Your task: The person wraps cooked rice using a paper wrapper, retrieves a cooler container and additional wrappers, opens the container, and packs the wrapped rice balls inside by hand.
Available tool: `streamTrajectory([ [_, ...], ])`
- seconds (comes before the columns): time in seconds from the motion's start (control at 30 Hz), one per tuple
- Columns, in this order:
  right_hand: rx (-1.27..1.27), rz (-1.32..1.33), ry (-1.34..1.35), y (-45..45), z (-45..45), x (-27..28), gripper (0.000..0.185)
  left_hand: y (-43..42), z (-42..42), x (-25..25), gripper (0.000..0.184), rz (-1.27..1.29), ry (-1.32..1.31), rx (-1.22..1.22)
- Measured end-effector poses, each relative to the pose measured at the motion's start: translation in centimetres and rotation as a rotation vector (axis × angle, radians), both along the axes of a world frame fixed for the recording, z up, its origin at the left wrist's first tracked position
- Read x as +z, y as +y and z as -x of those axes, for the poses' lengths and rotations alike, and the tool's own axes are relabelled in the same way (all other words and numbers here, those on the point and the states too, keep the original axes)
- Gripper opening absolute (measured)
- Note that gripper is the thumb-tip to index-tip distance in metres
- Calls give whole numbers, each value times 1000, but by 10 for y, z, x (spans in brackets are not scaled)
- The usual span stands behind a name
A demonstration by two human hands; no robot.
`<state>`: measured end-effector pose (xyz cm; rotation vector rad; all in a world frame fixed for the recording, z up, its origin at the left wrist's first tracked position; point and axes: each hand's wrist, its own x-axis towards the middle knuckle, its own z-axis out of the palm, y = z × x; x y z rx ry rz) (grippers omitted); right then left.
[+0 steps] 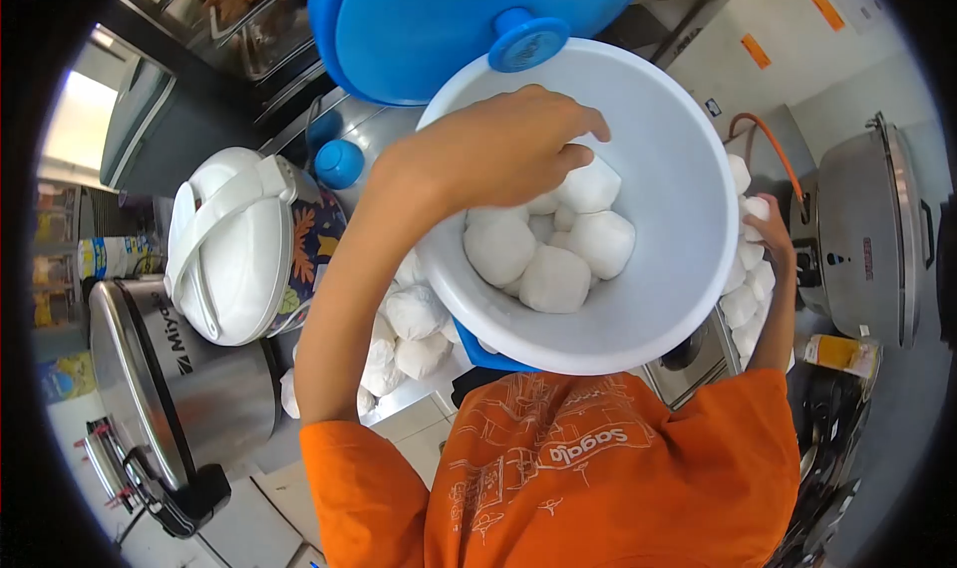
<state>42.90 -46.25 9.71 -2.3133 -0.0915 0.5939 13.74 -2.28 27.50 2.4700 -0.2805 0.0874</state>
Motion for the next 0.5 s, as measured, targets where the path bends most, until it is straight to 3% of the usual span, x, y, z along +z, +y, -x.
streamTrajectory([
  [0.03, -19, -119, 71, 4, 9, 20, 58, 2, 8, -1, 26, 28, -56, 24],
  [0.1, 49, -222, -121, 6, 3, 53, 60, 4, 18, -3, 26, 82, -164, 66],
  [0.17, 241, -306, -313, 63, 44, 133, 69, 9, 12, -10, 26, 65, -223, 149],
  [0.23, 535, -385, -252, 122, 89, 202, 75, 10, 3, -16, 27, 104, -272, 197],
  [0.3, 917, -439, -241, 170, 116, 229, 76, 5, -7, -17, 27, 206, -316, 219],
  [0.37, 1407, -221, -397, 225, 140, 238, 73, 8, -7, -15, 27, 306, -301, 285],
  [0.4, 1511, -168, -298, 252, 152, 228, 68, 10, -6, -14, 27, 351, -291, 320],
  [0.43, 1555, -121, -297, 273, 163, 213, 65, 10, -5, -14, 26, 387, -307, 329],
  [0.47, 1565, 93, -243, 292, 173, 202, 64, 9, -5, -15, 26, 422, -323, 340],
  [0.5, 1537, 216, -167, 312, 184, 194, 72, 8, -4, -16, 25, 457, -340, 353],
])
